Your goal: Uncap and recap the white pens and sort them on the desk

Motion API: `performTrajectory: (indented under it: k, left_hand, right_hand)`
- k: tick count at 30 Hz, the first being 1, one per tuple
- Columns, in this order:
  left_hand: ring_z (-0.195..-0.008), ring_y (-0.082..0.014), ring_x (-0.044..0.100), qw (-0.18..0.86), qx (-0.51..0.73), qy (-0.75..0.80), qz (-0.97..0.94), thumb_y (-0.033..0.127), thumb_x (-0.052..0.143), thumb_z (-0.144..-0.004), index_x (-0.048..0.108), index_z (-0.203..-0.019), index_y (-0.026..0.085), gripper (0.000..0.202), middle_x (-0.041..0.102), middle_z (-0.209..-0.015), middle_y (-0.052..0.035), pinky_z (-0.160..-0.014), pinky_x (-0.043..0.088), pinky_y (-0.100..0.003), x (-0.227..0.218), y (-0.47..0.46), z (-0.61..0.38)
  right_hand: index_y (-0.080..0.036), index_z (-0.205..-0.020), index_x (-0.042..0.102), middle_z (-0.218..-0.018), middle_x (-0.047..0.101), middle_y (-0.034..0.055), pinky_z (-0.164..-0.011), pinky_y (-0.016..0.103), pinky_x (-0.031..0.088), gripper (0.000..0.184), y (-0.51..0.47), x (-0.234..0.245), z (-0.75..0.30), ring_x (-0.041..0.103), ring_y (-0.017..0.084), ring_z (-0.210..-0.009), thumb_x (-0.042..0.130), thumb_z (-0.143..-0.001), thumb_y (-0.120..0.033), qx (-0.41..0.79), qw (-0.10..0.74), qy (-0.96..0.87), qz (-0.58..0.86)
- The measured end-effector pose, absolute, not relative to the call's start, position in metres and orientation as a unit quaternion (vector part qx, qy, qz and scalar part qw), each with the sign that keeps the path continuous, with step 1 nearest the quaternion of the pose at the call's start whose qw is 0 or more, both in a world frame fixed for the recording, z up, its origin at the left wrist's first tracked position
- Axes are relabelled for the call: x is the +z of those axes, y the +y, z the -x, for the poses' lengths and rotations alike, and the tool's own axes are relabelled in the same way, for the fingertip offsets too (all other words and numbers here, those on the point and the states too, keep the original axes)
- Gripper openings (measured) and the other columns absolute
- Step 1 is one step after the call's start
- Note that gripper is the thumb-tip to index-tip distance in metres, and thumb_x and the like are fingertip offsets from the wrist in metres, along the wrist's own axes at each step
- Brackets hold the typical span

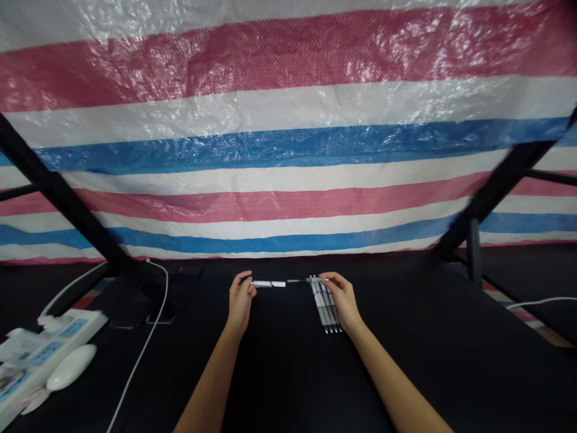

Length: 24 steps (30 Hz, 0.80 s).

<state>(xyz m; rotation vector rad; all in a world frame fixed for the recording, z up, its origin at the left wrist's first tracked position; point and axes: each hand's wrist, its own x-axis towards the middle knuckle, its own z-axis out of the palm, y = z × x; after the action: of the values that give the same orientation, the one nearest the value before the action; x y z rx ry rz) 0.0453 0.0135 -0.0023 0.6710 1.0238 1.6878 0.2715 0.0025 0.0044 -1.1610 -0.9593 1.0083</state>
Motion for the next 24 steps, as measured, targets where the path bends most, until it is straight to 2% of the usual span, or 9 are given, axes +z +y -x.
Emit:
performTrajectory:
  k: [15,24]
  left_hand:
    - [-0.042,-0.0027,0.031,0.499,0.684,0.434,-0.309,0.029,0.069,-0.061,0.057,-0.083,0.015,0.029,0.032,-0.045,0.0111,-0.045,0.024,-0.019,-0.0075,0.0157,-0.0450]
    - [-0.044,-0.0055,0.036,0.469,0.627,0.473,-0.404,0.034,0.059,-0.071,0.056,-0.086,0.015,0.024,0.037,-0.045,0.0094,-0.048,0.027,-0.020,-0.0077,0.0132,-0.0462]
  right_hand:
    - [-0.019,-0.071,0.067,-0.069,0.063,0.0020,-0.067,0.029,0.041,0.016,0.0052,0.0006,-0.2721,0.055,0.019,-0.070,0.067,-0.060,-0.031,0.443,0.615,-0.416,0.502]
    - [-0.019,-0.073,0.067,-0.074,0.066,0.0037,-0.072,0.032,0.042,0.016,0.0076,-0.0050,-0.2748,0.058,0.021,-0.074,0.066,-0.063,-0.031,0.427,0.592,-0.456,0.509]
